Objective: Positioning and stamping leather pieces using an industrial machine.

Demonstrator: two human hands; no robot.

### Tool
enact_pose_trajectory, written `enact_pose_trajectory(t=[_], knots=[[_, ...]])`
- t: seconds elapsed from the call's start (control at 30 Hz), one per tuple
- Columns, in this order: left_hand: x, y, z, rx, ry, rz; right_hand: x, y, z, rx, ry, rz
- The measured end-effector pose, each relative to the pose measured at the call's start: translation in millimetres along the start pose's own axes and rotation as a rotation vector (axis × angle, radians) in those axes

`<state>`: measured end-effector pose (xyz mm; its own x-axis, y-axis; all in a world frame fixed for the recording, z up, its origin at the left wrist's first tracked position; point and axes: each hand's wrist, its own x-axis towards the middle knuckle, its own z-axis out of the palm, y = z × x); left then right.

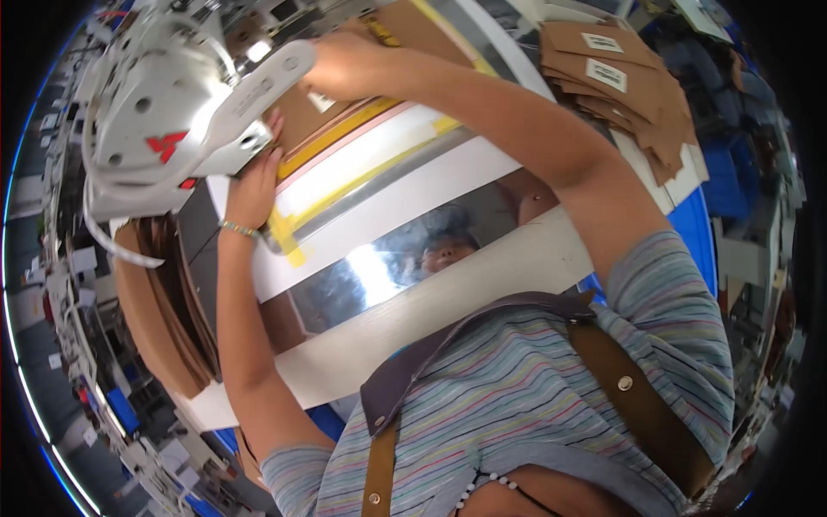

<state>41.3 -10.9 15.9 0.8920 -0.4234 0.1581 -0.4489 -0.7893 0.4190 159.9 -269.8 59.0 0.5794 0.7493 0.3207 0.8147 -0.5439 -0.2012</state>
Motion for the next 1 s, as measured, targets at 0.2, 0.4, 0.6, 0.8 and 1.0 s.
enact_pose_trajectory(t=[0.2, 0.4, 0.6, 0.8, 1.0], knots=[[-7, -19, 6, -0.027, 0.005, -0.015, -29, 17, 35, 0.113, 0.197, -0.216], [-3, -14, 4, 0.021, 0.039, -0.028, -179, 45, -101, -0.082, 0.634, 0.201], [2, -9, 4, 0.001, 0.043, -0.039, -430, 127, -154, -0.587, 1.245, 0.904], [-14, -33, 13, 0.037, 0.011, -0.117, -450, 160, -99, 0.471, 1.19, 1.27], [-4, -6, 0, 0.092, 0.088, -0.016, -447, 223, -115, -0.247, 0.915, 1.199]])
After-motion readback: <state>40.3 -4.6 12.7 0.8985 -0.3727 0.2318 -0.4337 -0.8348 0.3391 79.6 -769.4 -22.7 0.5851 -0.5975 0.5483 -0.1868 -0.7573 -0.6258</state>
